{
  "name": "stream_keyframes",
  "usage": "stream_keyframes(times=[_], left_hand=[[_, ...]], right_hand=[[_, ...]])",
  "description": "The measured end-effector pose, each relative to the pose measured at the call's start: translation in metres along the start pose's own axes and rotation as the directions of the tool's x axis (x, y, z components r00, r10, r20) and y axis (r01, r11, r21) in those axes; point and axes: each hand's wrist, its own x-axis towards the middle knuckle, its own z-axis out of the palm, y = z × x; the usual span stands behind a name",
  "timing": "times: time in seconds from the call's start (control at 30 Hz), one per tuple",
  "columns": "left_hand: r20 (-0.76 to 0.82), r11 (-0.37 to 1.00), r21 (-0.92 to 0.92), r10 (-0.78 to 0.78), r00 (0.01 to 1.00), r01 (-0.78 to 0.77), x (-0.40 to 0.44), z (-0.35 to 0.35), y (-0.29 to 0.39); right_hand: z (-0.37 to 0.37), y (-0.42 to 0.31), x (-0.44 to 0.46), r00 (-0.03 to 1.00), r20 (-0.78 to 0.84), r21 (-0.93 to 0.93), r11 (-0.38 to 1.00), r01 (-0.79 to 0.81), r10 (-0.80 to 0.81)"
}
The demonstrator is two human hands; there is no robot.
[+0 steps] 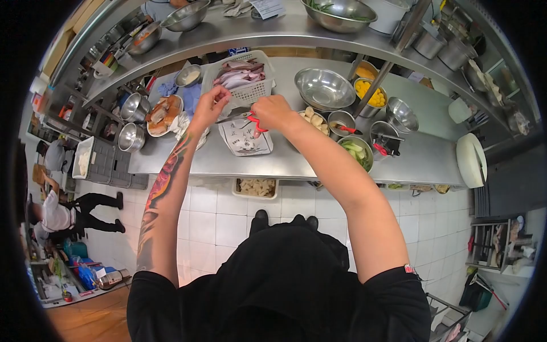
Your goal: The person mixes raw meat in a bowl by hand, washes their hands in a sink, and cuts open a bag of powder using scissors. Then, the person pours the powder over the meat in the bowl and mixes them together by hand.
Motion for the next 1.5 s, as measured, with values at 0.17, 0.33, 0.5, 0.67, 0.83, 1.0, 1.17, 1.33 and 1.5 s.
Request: stream_keyframes(times=[0.17,0.33,0.5,0.67,0.83,1.0,1.17,1.33,1.5], left_hand=[[-0.388,0.997,-0.075,-0.059,0.920,0.032,-0.023,0.027,-0.028],[-0.417,0.920,-0.389,-0.225,0.881,0.051,-0.035,0.063,-0.052],[-0.312,0.698,-0.704,-0.469,0.826,0.131,-0.031,0.090,-0.042],[-0.359,0.621,-0.779,-0.558,0.748,0.090,-0.036,0.087,-0.036],[-0.390,0.602,-0.793,-0.621,0.680,0.095,-0.040,0.083,-0.040],[-0.430,0.637,-0.766,-0.611,0.664,0.090,-0.044,0.085,-0.060],[-0.473,0.649,-0.759,-0.610,0.636,0.057,-0.047,0.085,-0.036],[-0.432,0.661,-0.747,-0.569,0.699,0.076,-0.044,0.084,-0.027],[-0.429,0.608,-0.789,-0.644,0.633,0.085,-0.041,0.085,-0.015]], right_hand=[[-0.015,0.009,-0.041,0.990,-0.001,-0.011,0.990,-0.143,0.143],[0.013,0.039,-0.159,0.858,-0.209,0.303,0.865,-0.400,0.470],[0.061,0.080,-0.289,0.588,-0.057,0.952,0.221,-0.212,0.807],[0.032,0.157,-0.372,0.442,0.021,0.799,0.251,-0.547,0.897],[-0.010,0.223,-0.334,0.494,-0.003,-0.023,0.494,-0.869,0.869],[0.027,0.273,-0.287,0.681,0.061,-0.251,0.671,-0.697,0.730],[0.022,0.268,-0.255,0.651,0.122,-0.263,0.657,-0.706,0.749],[0.012,0.169,-0.206,0.823,-0.177,0.075,0.841,-0.535,0.539],[0.127,0.008,-0.109,0.945,-0.131,0.657,0.740,-0.144,0.300]])
